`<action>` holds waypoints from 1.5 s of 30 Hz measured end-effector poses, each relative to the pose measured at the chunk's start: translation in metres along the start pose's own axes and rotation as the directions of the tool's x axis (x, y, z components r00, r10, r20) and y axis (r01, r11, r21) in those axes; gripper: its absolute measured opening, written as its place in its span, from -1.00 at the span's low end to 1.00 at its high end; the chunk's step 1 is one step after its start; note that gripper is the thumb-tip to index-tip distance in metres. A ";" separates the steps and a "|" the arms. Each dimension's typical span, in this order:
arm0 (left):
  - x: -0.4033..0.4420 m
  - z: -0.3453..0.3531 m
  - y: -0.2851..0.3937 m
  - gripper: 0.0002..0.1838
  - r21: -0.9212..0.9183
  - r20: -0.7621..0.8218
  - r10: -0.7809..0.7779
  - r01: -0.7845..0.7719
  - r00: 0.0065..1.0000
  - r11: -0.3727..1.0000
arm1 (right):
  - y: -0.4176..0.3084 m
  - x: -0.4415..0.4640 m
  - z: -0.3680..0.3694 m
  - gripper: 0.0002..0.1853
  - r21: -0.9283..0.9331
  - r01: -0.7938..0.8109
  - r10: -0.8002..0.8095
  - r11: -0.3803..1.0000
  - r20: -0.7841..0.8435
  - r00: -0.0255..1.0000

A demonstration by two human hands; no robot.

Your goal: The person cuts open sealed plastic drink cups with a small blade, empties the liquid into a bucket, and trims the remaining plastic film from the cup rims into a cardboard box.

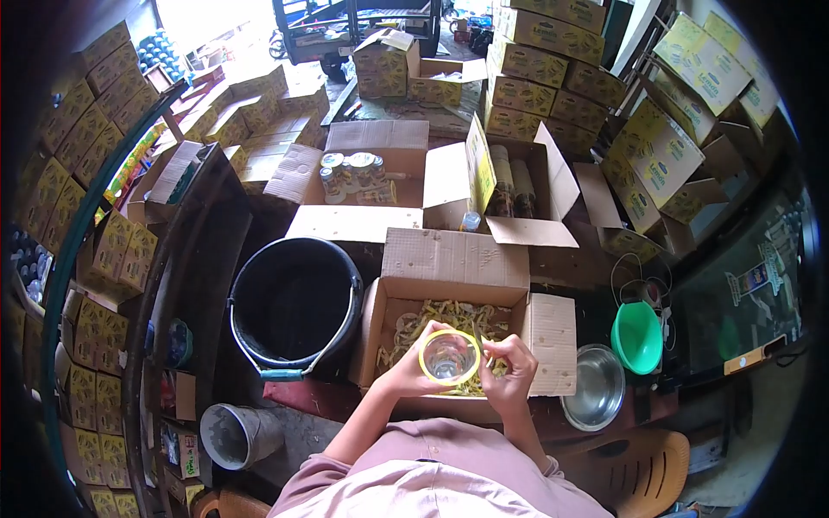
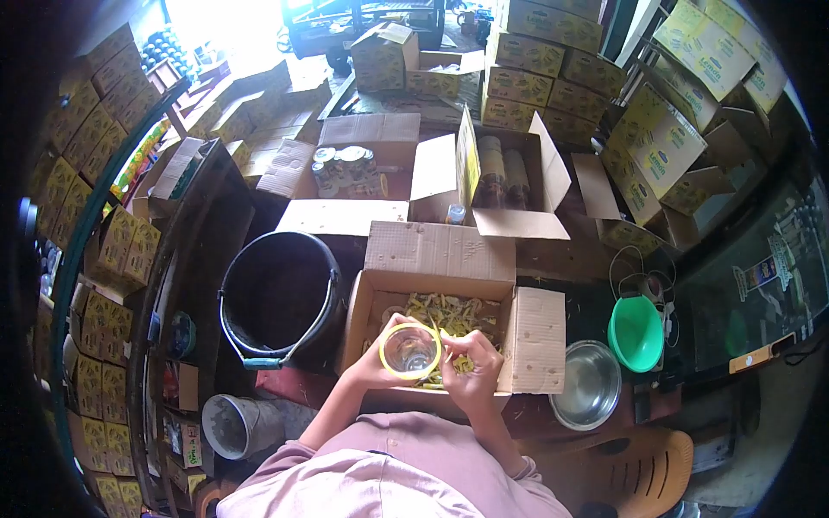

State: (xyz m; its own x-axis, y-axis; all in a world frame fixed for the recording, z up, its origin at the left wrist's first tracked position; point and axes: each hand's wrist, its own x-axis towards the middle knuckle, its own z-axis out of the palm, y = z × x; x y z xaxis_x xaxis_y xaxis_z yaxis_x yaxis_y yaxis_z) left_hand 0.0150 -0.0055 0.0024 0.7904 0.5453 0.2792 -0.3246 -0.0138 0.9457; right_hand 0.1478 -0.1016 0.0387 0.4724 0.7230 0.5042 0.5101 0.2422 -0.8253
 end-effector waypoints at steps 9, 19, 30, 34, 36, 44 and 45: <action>0.002 0.001 -0.001 -0.37 0.225 -0.031 0.091 -0.082 0.995 0.971 | 0.000 0.005 0.000 -0.77 -0.050 -0.006 0.004 0.999 -0.037 0.999; -0.008 0.012 -0.012 -0.43 0.057 -0.197 0.062 -0.052 0.978 0.997 | 0.001 -0.004 0.006 -0.77 -0.084 0.020 -0.027 0.996 -0.080 0.996; -0.017 0.015 0.002 -0.46 0.061 -0.215 0.013 0.000 0.977 0.998 | 0.004 -0.013 0.006 -0.73 0.031 -0.045 0.046 0.999 -0.041 0.998; -0.023 0.008 -0.007 -0.39 0.139 -0.073 0.004 0.007 0.997 0.990 | 0.005 -0.014 0.009 -0.80 -0.029 0.007 -0.008 1.000 -0.022 1.000; -0.026 0.008 -0.009 -0.40 0.156 -0.079 0.006 0.007 0.997 0.988 | 0.006 -0.013 0.008 -0.81 -0.046 -0.005 0.005 0.999 -0.009 1.000; -0.047 0.002 -0.007 -0.46 0.081 -0.303 0.062 -0.039 0.951 0.996 | 0.059 -0.006 -0.002 -0.78 0.297 -0.308 0.269 0.904 0.164 0.949; -0.050 0.000 -0.006 -0.46 0.065 -0.320 0.069 -0.051 0.945 0.997 | 0.085 -0.011 0.001 -0.76 0.283 -0.389 0.324 0.877 0.251 0.912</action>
State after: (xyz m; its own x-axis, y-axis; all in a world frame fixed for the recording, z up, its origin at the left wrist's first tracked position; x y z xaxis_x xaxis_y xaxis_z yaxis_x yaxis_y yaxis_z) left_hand -0.0223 -0.0332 -0.0177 0.5579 0.7827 0.2761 -0.3301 -0.0959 0.9390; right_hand 0.1852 -0.0880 -0.0377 0.4159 0.9002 0.1291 0.0602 0.1143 -0.9916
